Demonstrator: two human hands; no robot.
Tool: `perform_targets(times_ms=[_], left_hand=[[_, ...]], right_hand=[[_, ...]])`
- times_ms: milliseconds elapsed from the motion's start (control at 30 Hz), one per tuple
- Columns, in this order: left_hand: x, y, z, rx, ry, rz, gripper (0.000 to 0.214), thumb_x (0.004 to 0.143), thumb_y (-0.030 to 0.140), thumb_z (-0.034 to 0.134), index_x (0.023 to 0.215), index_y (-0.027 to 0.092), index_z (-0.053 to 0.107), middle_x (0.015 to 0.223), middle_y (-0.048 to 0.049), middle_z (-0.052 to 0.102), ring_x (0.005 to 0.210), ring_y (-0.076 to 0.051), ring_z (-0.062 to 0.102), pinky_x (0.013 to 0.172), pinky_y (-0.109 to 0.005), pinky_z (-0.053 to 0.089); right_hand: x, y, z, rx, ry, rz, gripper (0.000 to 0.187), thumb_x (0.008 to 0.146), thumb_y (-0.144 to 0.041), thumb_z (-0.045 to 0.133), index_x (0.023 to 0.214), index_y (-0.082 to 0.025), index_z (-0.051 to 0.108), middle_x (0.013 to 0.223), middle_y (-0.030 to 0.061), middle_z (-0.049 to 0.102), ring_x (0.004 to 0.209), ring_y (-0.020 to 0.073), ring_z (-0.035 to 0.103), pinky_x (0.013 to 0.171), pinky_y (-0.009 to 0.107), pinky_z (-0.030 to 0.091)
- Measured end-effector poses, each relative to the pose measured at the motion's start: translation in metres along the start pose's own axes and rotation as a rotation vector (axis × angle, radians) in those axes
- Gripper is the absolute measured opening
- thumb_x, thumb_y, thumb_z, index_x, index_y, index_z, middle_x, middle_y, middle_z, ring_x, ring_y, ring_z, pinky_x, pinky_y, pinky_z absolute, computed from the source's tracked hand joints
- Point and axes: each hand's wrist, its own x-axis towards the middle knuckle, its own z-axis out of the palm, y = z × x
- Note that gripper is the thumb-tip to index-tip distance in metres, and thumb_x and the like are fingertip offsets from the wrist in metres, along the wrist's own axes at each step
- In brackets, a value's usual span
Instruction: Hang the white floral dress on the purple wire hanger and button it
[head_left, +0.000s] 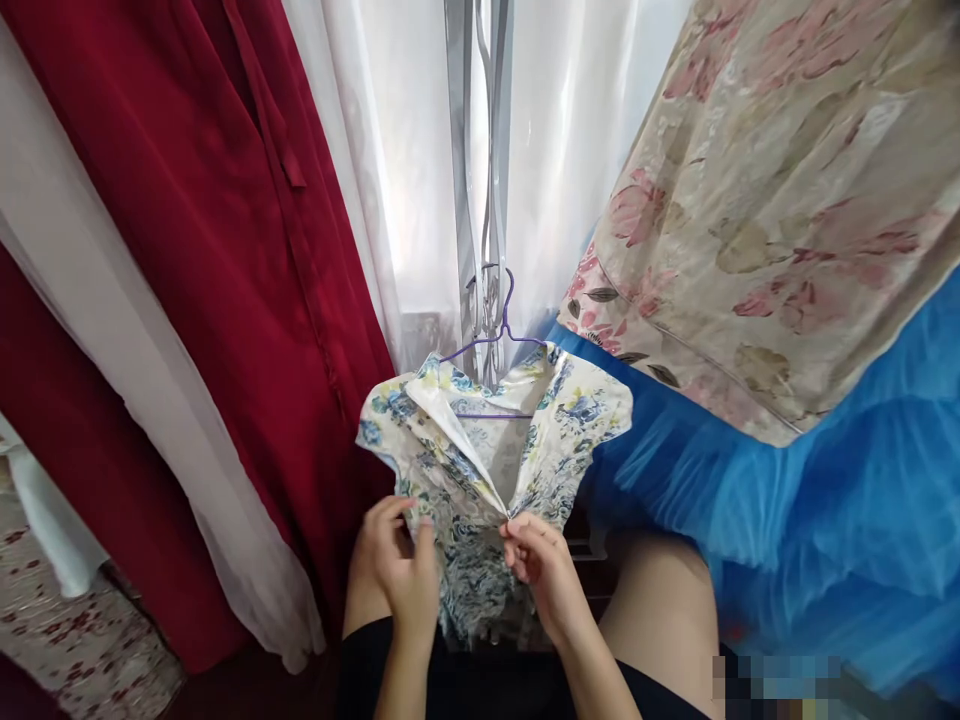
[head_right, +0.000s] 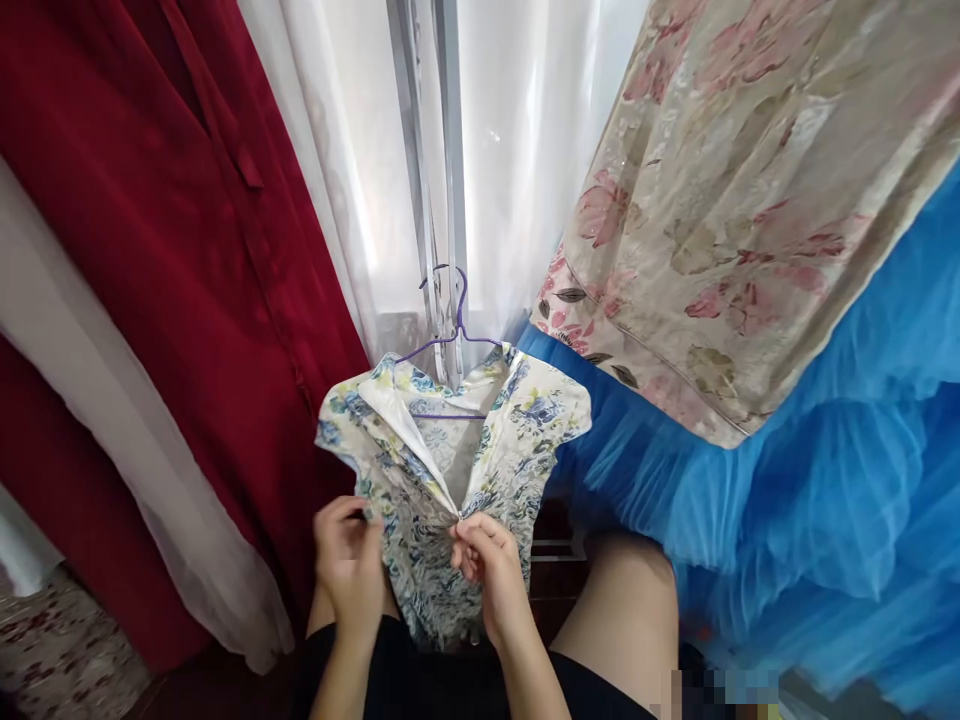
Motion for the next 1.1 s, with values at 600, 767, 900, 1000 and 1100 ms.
perform_targets(times_ms=[600, 767, 900, 1000, 1100], left_hand=[[-0.017, 0.053, 0.036, 0.342, -1.059, 0.289, 0.027, 0.083, 0.001, 0.049, 0.089, 0.023, 0.064, 0.093, -0.0074, 0.068, 0.076, -0.024, 0.065, 0.062, -0.030, 0.038], [0.040, 0.064, 0.041, 0.155, -1.004, 0.311, 0.028, 0.093, 0.017, 0.058, 0.118, 0.026, 0.067, 0.104, -0.0067, 0.071, 0.089, -0.023, 0.068, 0.080, -0.032, 0.049], [0.107, 0.095, 0.063, -0.013, -0.672, 0.385, 0.044, 0.102, 0.024, 0.049, 0.146, 0.026, 0.051, 0.097, -0.0039, 0.070, 0.084, -0.018, 0.066, 0.082, -0.031, 0.052], [0.137, 0.117, 0.083, 0.005, -0.668, 0.565, 0.027, 0.103, 0.024, 0.049, 0.123, 0.022, 0.068, 0.096, -0.0032, 0.071, 0.087, -0.017, 0.066, 0.083, -0.029, 0.050], [0.140, 0.132, 0.094, 0.033, -0.633, 0.658, 0.021, 0.102, 0.026, 0.052, 0.098, 0.018, 0.071, 0.089, -0.0032, 0.070, 0.083, -0.016, 0.064, 0.080, -0.028, 0.049]], right_hand=[[0.084, -0.177, 0.058, -0.102, -0.051, -0.359, 0.020, 0.072, -0.030, 0.073, 0.066, -0.012, 0.070, 0.060, 0.0038, 0.066, 0.040, 0.0035, 0.034, 0.039, 0.021, 0.019], [0.073, -0.171, 0.058, -0.143, -0.106, -0.316, 0.018, 0.076, -0.032, 0.068, 0.077, -0.014, 0.071, 0.056, 0.0004, 0.065, 0.039, 0.0058, 0.040, 0.039, 0.020, 0.020], [0.057, -0.161, 0.055, -0.224, -0.107, -0.386, 0.017, 0.079, -0.034, 0.067, 0.073, -0.019, 0.067, 0.051, -0.0023, 0.062, 0.040, 0.0068, 0.041, 0.042, 0.021, 0.024], [0.057, -0.161, 0.054, -0.298, -0.125, -0.478, 0.019, 0.083, -0.036, 0.065, 0.073, -0.019, 0.064, 0.051, -0.0028, 0.060, 0.041, 0.0074, 0.041, 0.044, 0.022, 0.027], [0.067, -0.157, 0.048, -0.384, -0.098, -0.568, 0.023, 0.084, -0.037, 0.066, 0.070, -0.020, 0.059, 0.051, -0.0040, 0.055, 0.045, 0.0082, 0.040, 0.047, 0.023, 0.027]])
